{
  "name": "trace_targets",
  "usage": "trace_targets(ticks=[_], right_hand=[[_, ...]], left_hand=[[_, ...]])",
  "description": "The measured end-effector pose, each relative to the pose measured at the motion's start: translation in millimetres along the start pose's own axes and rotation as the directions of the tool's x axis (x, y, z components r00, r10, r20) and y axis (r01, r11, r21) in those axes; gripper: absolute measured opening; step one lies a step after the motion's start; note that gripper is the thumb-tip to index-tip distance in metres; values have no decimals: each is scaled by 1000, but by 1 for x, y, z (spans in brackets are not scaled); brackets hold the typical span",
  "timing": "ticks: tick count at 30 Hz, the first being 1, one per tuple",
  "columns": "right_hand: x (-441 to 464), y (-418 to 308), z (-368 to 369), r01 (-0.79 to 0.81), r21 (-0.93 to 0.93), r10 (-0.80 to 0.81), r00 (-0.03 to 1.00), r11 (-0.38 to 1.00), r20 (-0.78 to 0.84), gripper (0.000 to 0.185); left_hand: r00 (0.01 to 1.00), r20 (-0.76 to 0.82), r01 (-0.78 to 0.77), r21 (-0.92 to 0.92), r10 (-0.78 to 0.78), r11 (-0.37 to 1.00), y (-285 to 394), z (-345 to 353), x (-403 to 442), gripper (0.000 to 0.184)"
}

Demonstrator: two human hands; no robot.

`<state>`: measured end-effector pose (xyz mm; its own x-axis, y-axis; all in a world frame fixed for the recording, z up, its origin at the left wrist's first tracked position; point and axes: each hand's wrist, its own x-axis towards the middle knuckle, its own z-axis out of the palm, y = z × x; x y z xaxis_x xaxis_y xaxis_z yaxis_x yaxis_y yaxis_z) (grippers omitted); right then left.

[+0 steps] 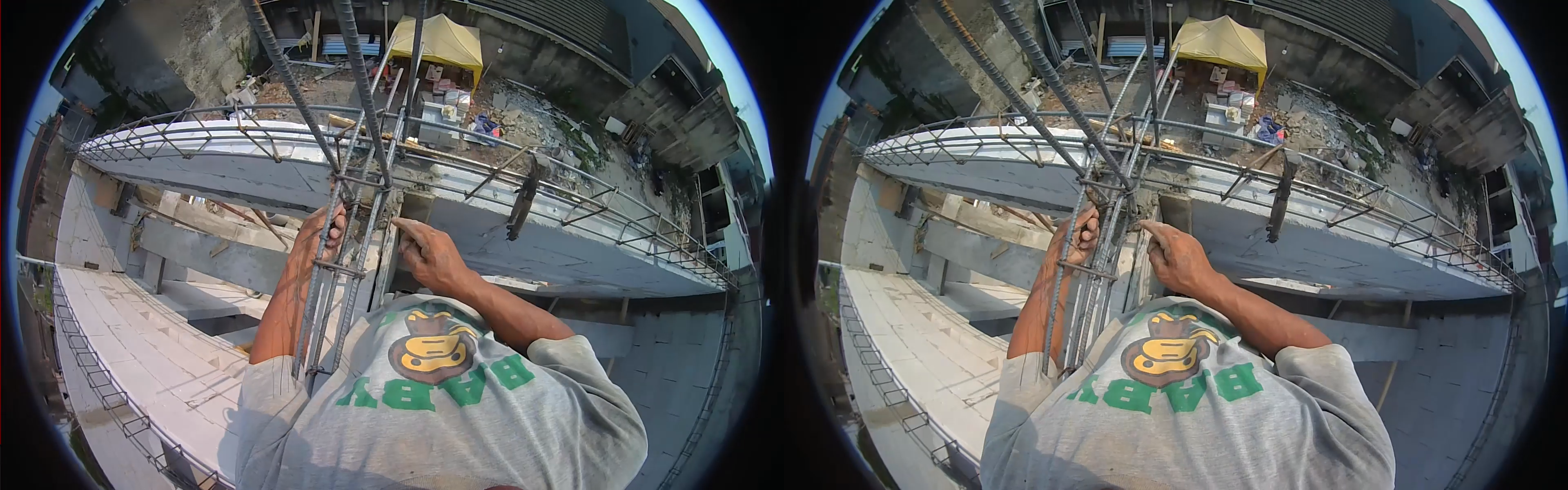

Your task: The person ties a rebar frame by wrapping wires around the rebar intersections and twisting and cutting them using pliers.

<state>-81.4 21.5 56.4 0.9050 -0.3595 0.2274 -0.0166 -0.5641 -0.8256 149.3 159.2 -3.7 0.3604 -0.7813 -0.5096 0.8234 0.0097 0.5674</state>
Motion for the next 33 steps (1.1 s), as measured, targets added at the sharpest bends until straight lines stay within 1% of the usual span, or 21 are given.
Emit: trace_targets(ticks=[3, 5, 7, 9, 11, 12, 13, 15, 18, 19, 22, 23, 25, 26, 27, 28, 29, 30, 31, 32, 33], right_hand=[[-25, -10, -45, -40, -138, -5, 952, 990, -307, 41], [-45, -3, -65, -121, -261, -42, 838, 958, -544, 42], [-61, 17, -78, -247, -354, -66, 732, 902, -678, 43], [-70, 41, -79, -379, -389, -43, 667, 840, -744, 44], [-74, 75, -76, -420, -424, -18, 694, 802, -720, 42], [-73, 87, -75, -443, -443, -8, 700, 779, -715, 41], [-69, 94, -74, -480, -283, 134, 666, 831, -734, 38], [-61, 102, -78, -542, 43, 414, 584, 839, -698, 34], [-54, 99, -90, -549, 67, 410, 532, 833, -741, 30], [-54, 85, -95, -532, 39, 372, 537, 846, -757, 29], [-68, 76, -106, -514, 205, 507, 562, 833, -654, 27], [-68, 72, -109, -515, 278, 561, 549, 811, -619, 27], [-53, 45, -114, -429, 351, 549, 546, 832, -633, 28], [-44, 30, -117, -382, 390, 545, 543, 838, -639, 29], [-35, 19, -123, -324, 394, 510, 544, 860, -666, 30], [-25, 12, -130, -218, 374, 429, 556, 902, -712, 30], [-20, 0, -140, -150, 345, 363, 597, 926, -715, 30], [-12, -1, -149, -50, 329, 294, 588, 943, -754, 29], [-5, -18, -156, -83, 271, 271, 550, 959, -790, 27], [2, -22, -163, 42, 250, 187, 548, 967, -815, 27], [4, -27, -173, 82, 235, 145, 581, 968, -801, 27]], left_hand=[[999, -31, 7, -3, -7, 1000, -3, 2, -3, 25], [1000, -6, 12, -15, -12, 1000, -5, 3, -4, 25], [996, 78, 42, -79, -36, 996, -3, 3, -4, 23], [984, 173, 69, -154, -41, 986, -5, -5, 0, 23], [992, 125, 43, -95, -31, 994, -6, -6, 1, 25], [993, 117, -10, -42, 15, 999, -9, -12, 7, 28], [995, 96, -13, -20, 14, 1000, -9, -11, 7, 27], [994, 108, -19, -7, 20, 1000, -9, -11, 7, 27], [981, 188, -46, -25, 50, 999, -8, -8, 8, 27], [977, 202, -64, -31, 69, 997, -8, -5, 4, 27], [964, 253, -74, -48, 83, 996, -15, -16, 11, 29], [959, 271, -73, -52, 85, 996, -17, -23, 16, 31], [958, 269, -96, -20, 98, 995, -16, -22, 11, 33], [944, 312, -84, -73, 103, 994, -19, -27, 13, 34], [928, 357, -67, -118, 105, 991, -21, -34, 18, 36], [907, 406, -49, -157, 109, 986, -20, -35, 20, 37], [936, 337, -75, -101, 105, 992, -20, -35, 20, 37], [950, 292, -101, -42, 108, 994, -19, -26, 13, 36], [961, 249, -124, 13, 117, 992, -16, -13, 3, 34], [971, 204, -144, 63, 129, 988, -16, -7, -2, 33], [972, 203, -136, 75, 118, 988, -18, -12, 4, 31]])
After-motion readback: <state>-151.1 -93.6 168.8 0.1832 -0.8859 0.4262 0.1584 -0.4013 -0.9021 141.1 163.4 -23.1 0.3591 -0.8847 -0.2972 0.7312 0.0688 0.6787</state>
